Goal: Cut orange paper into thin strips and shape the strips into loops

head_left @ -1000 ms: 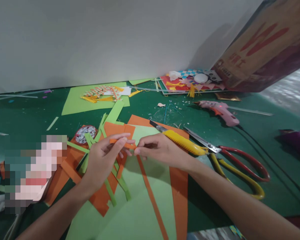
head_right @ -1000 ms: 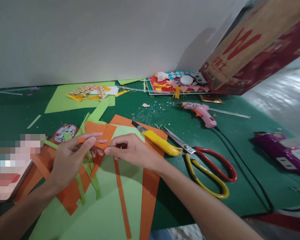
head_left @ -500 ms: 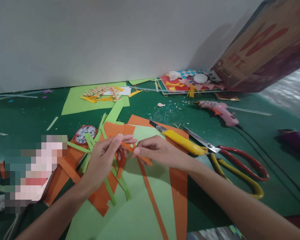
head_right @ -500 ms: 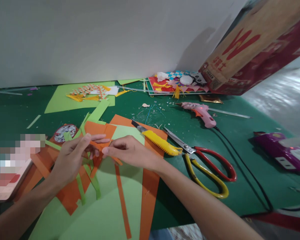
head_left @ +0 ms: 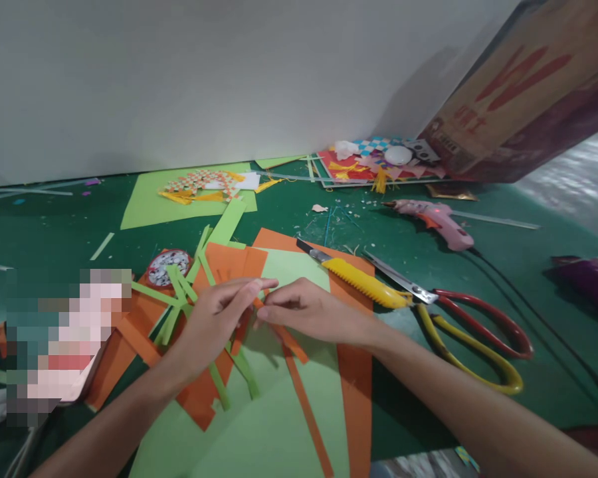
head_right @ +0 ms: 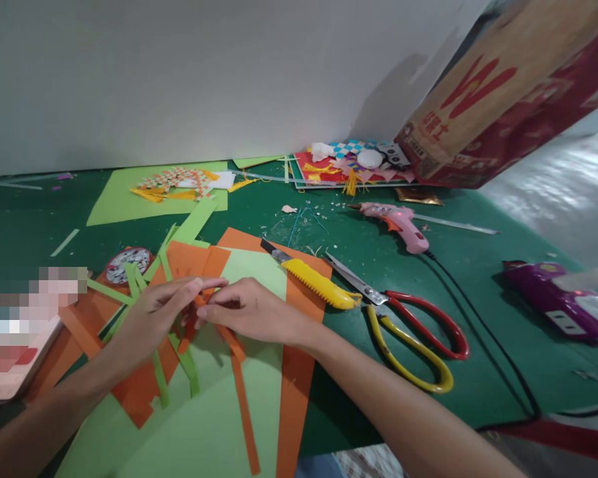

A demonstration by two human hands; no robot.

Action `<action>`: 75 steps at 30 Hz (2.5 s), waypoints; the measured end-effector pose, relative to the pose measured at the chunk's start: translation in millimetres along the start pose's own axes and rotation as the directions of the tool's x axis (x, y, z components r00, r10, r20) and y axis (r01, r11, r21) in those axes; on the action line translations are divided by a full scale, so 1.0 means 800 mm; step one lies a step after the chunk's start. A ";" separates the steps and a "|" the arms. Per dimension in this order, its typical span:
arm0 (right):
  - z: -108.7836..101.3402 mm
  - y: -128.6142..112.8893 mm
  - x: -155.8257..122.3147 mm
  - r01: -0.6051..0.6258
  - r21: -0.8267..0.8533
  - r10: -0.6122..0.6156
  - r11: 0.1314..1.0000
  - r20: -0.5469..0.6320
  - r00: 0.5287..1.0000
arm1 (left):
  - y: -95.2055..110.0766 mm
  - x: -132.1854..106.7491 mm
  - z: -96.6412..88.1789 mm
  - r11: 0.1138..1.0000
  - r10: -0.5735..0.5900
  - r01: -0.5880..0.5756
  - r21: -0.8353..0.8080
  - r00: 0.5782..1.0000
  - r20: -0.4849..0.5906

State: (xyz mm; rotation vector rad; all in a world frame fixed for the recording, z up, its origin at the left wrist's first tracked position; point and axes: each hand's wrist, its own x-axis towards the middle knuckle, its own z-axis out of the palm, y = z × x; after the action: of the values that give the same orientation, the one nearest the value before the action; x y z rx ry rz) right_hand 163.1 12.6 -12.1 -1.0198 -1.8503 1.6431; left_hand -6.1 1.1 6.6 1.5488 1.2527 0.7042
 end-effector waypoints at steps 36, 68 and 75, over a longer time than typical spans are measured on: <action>-0.004 -0.003 -0.001 -0.122 0.284 0.078 0.951 0.162 0.984 | -0.009 0.007 -0.006 0.931 -0.226 0.218 -0.294 0.974 0.007; -0.017 -0.004 -0.001 -0.005 0.167 0.022 0.986 -0.098 0.995 | -0.013 0.008 -0.009 0.989 -0.081 0.039 -0.146 0.953 -0.292; -0.024 0.001 -0.002 0.055 0.109 -0.008 0.993 -0.393 0.920 | -0.009 0.006 -0.007 0.998 -0.035 0.032 -0.054 0.998 -0.053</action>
State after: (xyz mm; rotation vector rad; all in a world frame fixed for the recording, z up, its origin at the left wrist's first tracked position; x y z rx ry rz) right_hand 178.7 23.2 -9.0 -1.1622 -1.4797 1.3868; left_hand -12.5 7.4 1.6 1.4710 1.2873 0.7557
